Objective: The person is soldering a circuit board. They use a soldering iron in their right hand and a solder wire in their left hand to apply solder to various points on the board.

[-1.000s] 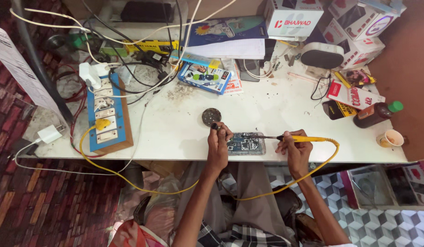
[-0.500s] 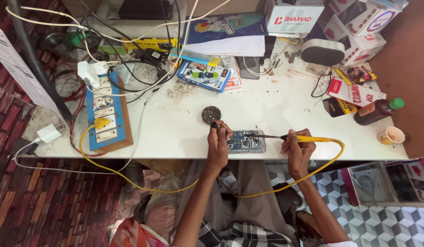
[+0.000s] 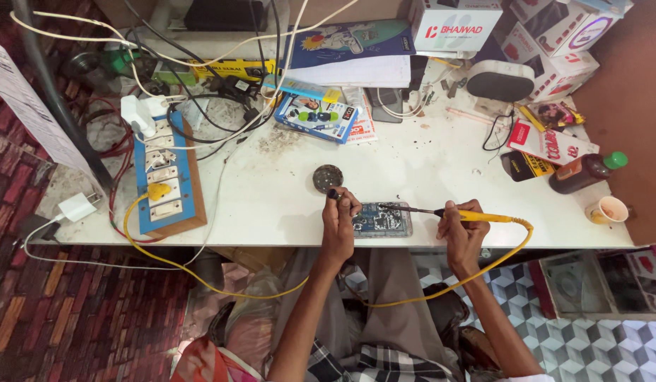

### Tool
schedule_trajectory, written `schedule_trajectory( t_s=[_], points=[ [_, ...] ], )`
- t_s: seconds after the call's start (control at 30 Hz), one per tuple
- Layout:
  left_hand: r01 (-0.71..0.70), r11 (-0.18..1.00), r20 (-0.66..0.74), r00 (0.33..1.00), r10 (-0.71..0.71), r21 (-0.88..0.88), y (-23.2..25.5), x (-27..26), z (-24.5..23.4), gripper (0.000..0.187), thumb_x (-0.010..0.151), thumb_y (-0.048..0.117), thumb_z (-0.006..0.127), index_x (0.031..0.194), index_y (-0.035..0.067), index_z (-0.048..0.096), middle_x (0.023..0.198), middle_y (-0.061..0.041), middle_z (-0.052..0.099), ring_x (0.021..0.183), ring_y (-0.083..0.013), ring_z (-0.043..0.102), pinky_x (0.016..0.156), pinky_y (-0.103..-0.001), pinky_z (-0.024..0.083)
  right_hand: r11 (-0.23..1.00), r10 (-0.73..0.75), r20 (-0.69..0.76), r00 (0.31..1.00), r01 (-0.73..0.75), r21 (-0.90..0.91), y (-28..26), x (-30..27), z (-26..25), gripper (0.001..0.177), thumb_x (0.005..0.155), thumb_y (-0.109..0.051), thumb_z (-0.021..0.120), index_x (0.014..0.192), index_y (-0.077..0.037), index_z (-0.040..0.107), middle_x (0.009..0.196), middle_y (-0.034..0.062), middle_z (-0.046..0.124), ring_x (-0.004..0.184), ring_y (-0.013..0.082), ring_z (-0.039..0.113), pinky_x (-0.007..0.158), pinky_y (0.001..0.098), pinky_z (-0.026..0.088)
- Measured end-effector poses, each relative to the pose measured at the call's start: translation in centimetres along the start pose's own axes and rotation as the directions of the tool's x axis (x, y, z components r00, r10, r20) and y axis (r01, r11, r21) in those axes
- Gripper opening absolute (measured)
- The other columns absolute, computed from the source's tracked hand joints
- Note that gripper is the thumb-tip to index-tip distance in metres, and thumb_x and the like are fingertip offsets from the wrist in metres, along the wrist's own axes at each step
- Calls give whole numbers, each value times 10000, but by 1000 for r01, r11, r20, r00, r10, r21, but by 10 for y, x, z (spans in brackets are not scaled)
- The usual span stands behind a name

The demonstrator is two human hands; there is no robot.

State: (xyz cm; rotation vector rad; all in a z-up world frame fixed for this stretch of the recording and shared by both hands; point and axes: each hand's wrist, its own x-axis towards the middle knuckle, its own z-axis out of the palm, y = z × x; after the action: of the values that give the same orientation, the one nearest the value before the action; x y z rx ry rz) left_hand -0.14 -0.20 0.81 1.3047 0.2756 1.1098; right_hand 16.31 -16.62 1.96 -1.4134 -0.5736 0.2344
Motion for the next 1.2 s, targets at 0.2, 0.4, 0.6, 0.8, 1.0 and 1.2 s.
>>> schedule_trajectory(
  t_s=[0.2,0.4,0.6,0.8,1.0,1.2],
  points=[
    [15,1000,2,1000,-15,-12,-2,-1,-2,313,1143,349,404,1056,50,436,812,-7,416,764,-113,410,725,-284,394,998,39,-20,999,-40,-49,-3,1,3,247,1070,-197,612,915,-50,488,660,75,606,506,103,573,465,215,402],
    [30,999,-4,1000,-30,-17,-4,-2,-2,333,1146,372,394,1054,56,440,830,-11,421,778,-113,408,736,-286,394,999,40,-12,999,-40,-33,2,2,-1,217,1067,-169,605,933,-42,490,677,89,617,510,118,580,456,220,395],
    [24,1000,-10,1000,-24,8,-3,-3,-2,341,1139,384,394,1062,56,443,821,-13,433,773,-116,414,735,-288,400,997,68,58,996,-71,38,7,4,-3,212,1056,-161,607,939,-25,495,686,97,632,530,139,617,486,239,438],
    [22,1000,-22,1000,-22,4,-5,-3,-1,352,1138,389,393,1056,50,443,801,-16,433,760,-115,414,722,-288,396,995,95,89,991,-94,-15,6,4,-3,193,1045,-159,621,974,-8,525,720,100,650,582,142,640,518,240,453],
    [7,1000,-21,1000,-6,11,-9,-5,-1,344,1149,379,399,1037,56,433,811,-17,433,770,-114,416,729,-288,399,996,88,91,992,-87,-12,9,6,-6,207,1045,-166,630,953,-18,519,707,93,645,578,132,634,515,235,458],
    [23,996,-55,998,-28,-88,-9,-5,0,287,1137,328,422,1065,51,441,871,-26,441,798,-122,423,769,-300,418,995,98,25,995,-97,-32,16,3,-8,208,1025,-141,648,938,4,527,669,110,634,529,150,603,484,255,436]
  ],
)
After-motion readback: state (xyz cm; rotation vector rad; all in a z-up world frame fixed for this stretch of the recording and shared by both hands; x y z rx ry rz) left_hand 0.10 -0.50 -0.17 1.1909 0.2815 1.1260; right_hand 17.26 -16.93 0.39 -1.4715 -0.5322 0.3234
